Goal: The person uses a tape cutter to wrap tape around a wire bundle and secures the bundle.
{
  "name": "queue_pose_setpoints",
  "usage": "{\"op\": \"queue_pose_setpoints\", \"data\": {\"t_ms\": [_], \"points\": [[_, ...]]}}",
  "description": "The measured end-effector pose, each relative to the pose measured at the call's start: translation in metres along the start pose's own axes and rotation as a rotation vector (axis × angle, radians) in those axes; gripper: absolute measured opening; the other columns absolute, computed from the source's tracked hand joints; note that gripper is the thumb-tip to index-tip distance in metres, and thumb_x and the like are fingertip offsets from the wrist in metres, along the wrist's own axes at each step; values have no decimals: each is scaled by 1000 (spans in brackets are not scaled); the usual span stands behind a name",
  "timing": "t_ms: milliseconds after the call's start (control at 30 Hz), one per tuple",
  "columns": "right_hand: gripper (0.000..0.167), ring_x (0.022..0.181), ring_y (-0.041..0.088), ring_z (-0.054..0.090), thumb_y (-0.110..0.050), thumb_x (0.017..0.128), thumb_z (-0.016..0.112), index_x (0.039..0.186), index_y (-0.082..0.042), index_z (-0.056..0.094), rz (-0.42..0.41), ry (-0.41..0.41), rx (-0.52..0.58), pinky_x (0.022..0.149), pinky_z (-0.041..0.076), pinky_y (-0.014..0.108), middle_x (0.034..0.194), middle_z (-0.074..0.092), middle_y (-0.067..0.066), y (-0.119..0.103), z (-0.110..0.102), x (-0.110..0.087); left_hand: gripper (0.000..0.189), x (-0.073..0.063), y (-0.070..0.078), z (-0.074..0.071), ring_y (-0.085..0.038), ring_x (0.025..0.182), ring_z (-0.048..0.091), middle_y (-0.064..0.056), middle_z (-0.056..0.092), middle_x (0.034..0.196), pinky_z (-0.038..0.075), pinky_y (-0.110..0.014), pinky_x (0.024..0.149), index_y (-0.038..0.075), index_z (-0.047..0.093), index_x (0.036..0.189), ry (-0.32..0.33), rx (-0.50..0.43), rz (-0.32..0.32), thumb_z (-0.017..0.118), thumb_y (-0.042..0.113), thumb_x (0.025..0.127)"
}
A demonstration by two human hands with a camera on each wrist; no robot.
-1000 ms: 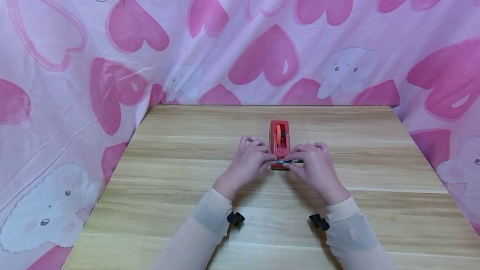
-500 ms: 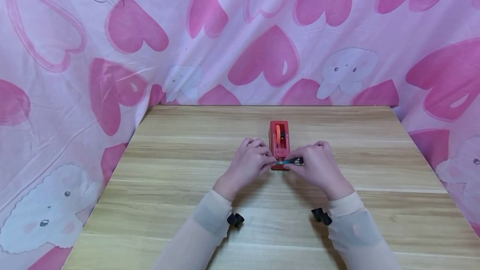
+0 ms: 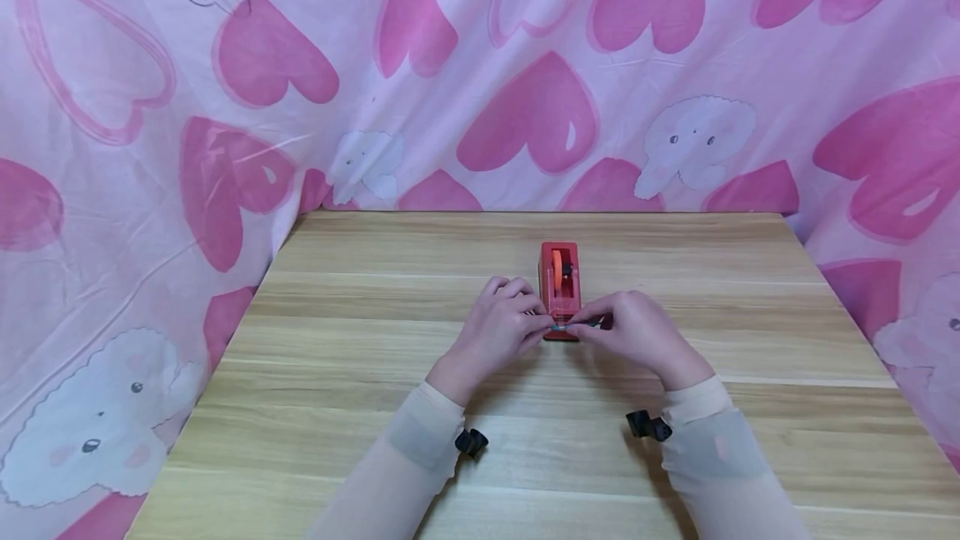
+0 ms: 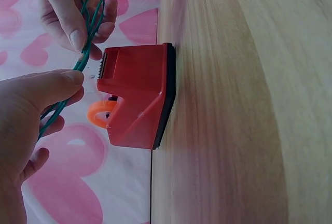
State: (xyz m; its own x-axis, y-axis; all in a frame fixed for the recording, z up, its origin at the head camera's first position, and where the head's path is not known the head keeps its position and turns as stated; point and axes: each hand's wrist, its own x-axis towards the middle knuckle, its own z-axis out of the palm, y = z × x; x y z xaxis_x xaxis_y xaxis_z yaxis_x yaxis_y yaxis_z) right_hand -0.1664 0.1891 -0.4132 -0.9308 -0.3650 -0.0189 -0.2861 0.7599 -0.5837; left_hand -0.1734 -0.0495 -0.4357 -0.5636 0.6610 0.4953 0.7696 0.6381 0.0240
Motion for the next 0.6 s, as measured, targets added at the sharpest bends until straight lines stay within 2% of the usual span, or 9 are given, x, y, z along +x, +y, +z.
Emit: {"op": "queue_pose_setpoints", "data": {"t_ms": [233,400,600], "points": [[4,63,12,50,-25,92,80,94,-23,83,-3,-45,117,56,42,26,88,76,-5,5,3,2,11,0,0,1,-13,106,60,11,77,98,44,-34,94,29,85,102,3,-2,-8,81,30,91],[5,65,12,52,-24,92,79,94,-19,82,-15,-25,144,57,44,26,90,77,-2,6,7,3,15,-1,0,0,-13,108,59,13,77,100,43,-36,97,30,84,104,-22,2,-42,83,31,89],[6,67,13,52,-23,94,77,95,-19,82,5,-29,170,58,44,26,90,76,-1,5,7,2,15,-2,2,-2,-14,108,58,14,78,100,42,-37,98,30,84,103,-12,4,-51,83,31,89]]}}
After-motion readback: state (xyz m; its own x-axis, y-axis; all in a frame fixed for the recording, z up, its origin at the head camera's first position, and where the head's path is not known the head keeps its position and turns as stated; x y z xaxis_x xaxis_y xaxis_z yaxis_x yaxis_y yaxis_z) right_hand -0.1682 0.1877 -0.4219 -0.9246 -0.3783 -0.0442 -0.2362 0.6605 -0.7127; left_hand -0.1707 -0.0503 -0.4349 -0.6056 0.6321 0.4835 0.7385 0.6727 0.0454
